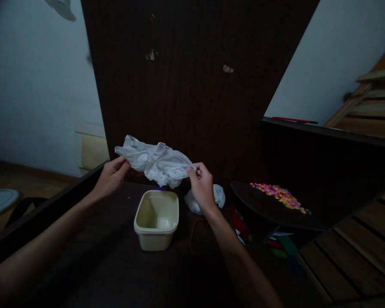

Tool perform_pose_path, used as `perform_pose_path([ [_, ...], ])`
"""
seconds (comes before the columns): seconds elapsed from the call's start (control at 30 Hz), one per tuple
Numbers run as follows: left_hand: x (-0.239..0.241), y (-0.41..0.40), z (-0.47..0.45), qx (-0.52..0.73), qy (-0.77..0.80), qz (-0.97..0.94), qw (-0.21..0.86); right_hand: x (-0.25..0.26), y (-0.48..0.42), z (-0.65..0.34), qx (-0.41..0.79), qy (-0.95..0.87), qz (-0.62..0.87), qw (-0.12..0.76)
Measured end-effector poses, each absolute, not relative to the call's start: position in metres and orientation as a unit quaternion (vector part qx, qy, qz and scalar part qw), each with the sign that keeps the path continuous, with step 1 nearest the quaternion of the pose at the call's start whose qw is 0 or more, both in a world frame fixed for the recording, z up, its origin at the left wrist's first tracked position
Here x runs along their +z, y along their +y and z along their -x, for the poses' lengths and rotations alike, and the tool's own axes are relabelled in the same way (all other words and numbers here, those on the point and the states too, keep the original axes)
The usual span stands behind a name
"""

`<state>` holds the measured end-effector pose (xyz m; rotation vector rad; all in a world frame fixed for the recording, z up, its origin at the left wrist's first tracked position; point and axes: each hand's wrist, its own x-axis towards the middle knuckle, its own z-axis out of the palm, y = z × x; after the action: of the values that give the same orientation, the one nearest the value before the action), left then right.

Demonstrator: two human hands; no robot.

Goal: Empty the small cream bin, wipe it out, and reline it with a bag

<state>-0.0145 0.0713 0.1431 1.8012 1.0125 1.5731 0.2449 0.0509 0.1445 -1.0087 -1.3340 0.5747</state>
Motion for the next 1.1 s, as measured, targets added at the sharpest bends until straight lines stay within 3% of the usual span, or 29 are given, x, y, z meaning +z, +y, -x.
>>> perform_pose_path([
  [0.17,0.135,0.076,0.024,0.568,0.425,-0.648,0.277,0.146,0.046,-0.267,0.263,-0.555,0.443,0.653],
  [0.33,0.133,0.073,0.014,0.628,0.398,-0.582,0.329,0.145,0.045,-0.268,0.285,-0.540,0.433,0.663],
  [0.43,0.140,0.060,0.004,0.649,0.370,-0.606,0.272,0.150,0.046,-0.263,0.284,-0.544,0.431,0.662],
  [0.63,0.154,0.028,-0.011,0.408,0.308,-0.850,0.130,0.163,0.045,-0.248,0.279,-0.573,0.435,0.635],
  [0.83,0.149,0.035,-0.010,0.280,0.345,-0.895,0.050,0.167,0.051,-0.248,0.223,-0.600,0.444,0.627],
  [1.1,0.160,0.055,0.013,0.482,0.403,-0.771,0.102,0.154,0.088,-0.284,0.122,-0.602,0.521,0.593],
])
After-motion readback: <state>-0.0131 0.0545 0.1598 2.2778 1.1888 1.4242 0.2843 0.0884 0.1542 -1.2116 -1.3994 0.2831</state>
